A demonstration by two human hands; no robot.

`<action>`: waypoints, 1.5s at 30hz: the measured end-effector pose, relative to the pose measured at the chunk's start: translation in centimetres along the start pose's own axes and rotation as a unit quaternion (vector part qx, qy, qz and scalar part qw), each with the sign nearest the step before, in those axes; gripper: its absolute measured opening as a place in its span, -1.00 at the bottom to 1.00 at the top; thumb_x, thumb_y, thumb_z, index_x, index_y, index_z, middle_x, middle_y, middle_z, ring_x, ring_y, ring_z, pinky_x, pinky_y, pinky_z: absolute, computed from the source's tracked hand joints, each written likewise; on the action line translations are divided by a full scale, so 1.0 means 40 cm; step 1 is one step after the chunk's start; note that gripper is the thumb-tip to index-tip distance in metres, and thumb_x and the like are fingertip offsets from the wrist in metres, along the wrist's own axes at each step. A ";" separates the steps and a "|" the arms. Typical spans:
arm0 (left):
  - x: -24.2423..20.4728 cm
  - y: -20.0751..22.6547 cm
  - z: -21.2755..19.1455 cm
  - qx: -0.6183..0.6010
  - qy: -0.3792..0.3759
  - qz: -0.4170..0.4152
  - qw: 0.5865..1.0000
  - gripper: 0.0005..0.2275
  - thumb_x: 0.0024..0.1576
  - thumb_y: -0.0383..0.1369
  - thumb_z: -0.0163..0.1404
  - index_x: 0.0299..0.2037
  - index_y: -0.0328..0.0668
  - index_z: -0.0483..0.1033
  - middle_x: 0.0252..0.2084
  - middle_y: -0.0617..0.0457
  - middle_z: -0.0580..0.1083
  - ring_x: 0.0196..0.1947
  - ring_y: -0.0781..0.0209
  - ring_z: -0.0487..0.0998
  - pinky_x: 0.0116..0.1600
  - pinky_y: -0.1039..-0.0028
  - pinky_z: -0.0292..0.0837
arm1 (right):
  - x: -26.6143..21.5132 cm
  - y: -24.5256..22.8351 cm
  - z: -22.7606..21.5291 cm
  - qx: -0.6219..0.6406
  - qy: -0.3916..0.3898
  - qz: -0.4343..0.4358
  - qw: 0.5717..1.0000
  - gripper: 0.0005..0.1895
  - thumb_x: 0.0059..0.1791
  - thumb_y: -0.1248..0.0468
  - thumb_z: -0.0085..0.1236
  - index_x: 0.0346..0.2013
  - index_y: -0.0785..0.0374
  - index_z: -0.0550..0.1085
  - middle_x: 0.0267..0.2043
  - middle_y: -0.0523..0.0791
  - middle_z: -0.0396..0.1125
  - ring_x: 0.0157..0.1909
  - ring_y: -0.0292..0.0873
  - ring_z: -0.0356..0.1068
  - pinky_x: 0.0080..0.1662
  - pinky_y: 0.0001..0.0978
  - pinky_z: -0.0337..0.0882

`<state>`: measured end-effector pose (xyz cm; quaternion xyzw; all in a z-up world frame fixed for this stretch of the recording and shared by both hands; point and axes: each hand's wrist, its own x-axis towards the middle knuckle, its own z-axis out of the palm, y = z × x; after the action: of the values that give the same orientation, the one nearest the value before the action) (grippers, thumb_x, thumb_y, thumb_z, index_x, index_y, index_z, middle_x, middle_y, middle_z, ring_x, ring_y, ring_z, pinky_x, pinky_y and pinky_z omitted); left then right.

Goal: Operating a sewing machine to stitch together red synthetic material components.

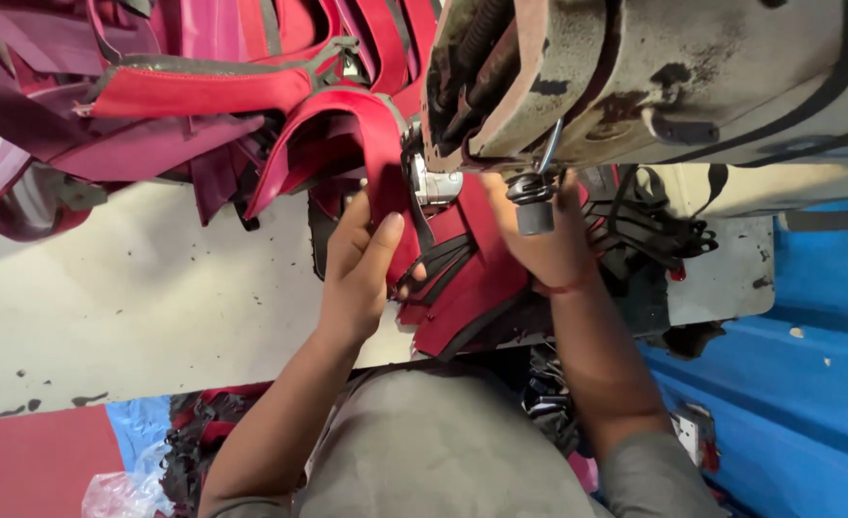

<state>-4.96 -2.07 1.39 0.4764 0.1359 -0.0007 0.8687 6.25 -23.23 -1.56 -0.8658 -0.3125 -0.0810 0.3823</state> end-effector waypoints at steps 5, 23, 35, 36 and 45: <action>0.028 -0.018 -0.021 0.025 -0.007 -0.002 1.000 -0.75 0.40 -0.40 -0.19 0.22 -0.36 0.32 -0.26 0.04 0.50 -0.50 0.42 0.48 -0.51 0.60 0.27 | 0.008 -0.042 0.016 -0.385 0.006 -0.255 0.887 -0.69 0.09 0.30 0.25 0.15 0.06 0.60 -0.23 -0.08 0.42 -0.19 -0.09 0.44 -0.13 -0.33 0.40; 0.021 -0.085 0.006 0.031 -0.005 0.076 0.997 -0.58 0.33 -0.41 -0.14 0.39 -0.30 0.19 -0.04 0.13 0.48 -0.36 0.48 0.46 -0.34 0.58 0.48 | 0.050 -0.099 0.025 0.076 -0.045 -0.099 0.991 -0.82 0.12 0.38 0.20 0.01 0.37 0.50 -0.11 0.01 0.48 -0.13 -0.10 0.52 -0.07 -0.36 0.48; 0.015 -0.114 -0.001 0.009 -0.005 0.084 0.996 -0.59 0.36 -0.37 -0.12 0.40 -0.31 0.19 -0.07 0.11 0.47 -0.34 0.47 0.46 -0.31 0.57 0.49 | 0.041 -0.096 0.032 0.128 -0.049 -0.070 0.988 -0.81 0.13 0.44 0.14 0.05 0.41 0.48 -0.11 0.00 0.47 -0.12 -0.16 0.52 -0.06 -0.39 0.48; 0.013 -0.111 0.001 0.025 -0.005 0.090 0.996 -0.58 0.36 -0.38 -0.13 0.41 -0.31 0.17 -0.06 0.10 0.48 -0.34 0.46 0.46 -0.30 0.57 0.50 | 0.039 -0.095 0.032 0.131 -0.047 -0.063 0.988 -0.81 0.13 0.44 0.15 0.05 0.40 0.49 -0.13 0.00 0.48 -0.14 -0.17 0.52 -0.08 -0.40 0.48; 0.024 -0.095 0.001 0.062 0.001 0.090 0.994 -0.58 0.36 -0.42 -0.14 0.42 -0.32 0.16 -0.05 0.12 0.47 -0.33 0.47 0.46 -0.32 0.58 0.50 | 0.051 -0.114 0.011 0.146 -0.031 -0.059 0.987 -0.82 0.12 0.43 0.18 0.03 0.35 0.52 -0.15 -0.01 0.51 -0.18 -0.20 0.54 -0.14 -0.41 0.49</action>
<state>-4.51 -4.06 -1.97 0.5397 0.0927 0.0694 0.8338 5.09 -19.60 1.68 -0.7828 -0.3835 -0.0299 0.4891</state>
